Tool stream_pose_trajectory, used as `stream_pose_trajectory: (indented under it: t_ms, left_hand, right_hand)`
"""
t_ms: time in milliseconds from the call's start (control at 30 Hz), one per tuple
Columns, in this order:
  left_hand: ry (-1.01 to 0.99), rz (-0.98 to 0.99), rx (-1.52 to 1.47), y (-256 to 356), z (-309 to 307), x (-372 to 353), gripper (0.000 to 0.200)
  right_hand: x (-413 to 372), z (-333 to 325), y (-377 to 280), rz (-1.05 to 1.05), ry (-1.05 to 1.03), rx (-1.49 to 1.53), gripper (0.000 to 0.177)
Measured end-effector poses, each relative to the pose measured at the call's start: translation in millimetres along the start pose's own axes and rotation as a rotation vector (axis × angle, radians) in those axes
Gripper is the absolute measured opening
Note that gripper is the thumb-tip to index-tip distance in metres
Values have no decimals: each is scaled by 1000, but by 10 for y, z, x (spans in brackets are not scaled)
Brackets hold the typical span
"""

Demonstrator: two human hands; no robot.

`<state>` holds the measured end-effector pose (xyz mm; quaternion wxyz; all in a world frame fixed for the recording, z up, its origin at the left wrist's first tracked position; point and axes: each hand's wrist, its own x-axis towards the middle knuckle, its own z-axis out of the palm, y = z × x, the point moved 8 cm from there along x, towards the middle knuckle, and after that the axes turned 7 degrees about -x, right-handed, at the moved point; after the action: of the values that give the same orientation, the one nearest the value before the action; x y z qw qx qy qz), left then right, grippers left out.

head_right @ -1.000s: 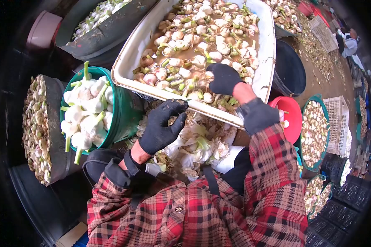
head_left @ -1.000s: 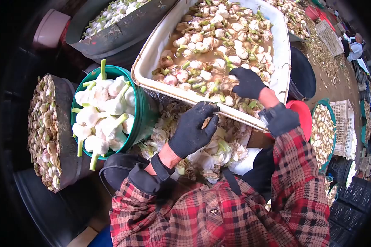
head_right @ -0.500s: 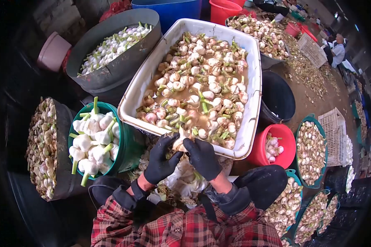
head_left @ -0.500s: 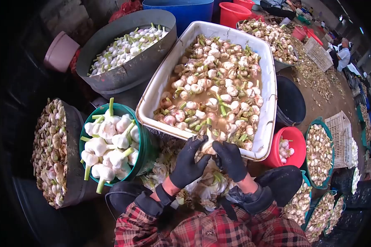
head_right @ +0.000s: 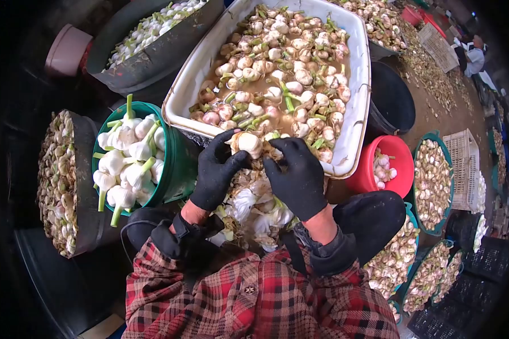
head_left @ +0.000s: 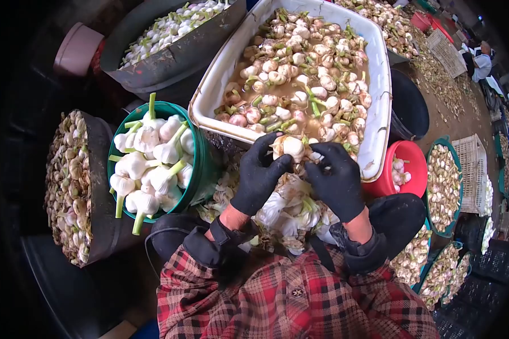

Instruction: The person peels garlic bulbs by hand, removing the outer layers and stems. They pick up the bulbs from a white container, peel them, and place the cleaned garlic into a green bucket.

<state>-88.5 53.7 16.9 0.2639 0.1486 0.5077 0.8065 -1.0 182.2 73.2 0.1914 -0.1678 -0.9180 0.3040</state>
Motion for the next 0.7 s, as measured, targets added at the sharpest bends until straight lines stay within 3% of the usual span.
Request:
stream_pose_trajectory:
  t_ms: [100,267,333,400,633,700]
  left_hand:
    - [41,1,56,16,13,-12,45]
    - [93,47,189,-90,-43,-28,46]
    - [88,274,385,32,-13,-71,46]
    - [89,277,438,54,6,-90,46]
    - [32,363,611,12,17,-109,46]
    - [-6,375,702,92,74,-104,45]
  right_hand:
    - [38,-41,-93,24,71,123,28]
    - [-20,-10,-193,-142,211,-20,19]
    - [-36,-13,-226,-191,234,-93,18]
    - [-58,-47,-321,-269,282,-172,13]
    - [-90,62,-266,-273,228,-279,13]
    - [-70,66,-194,-219,212,-175,11]
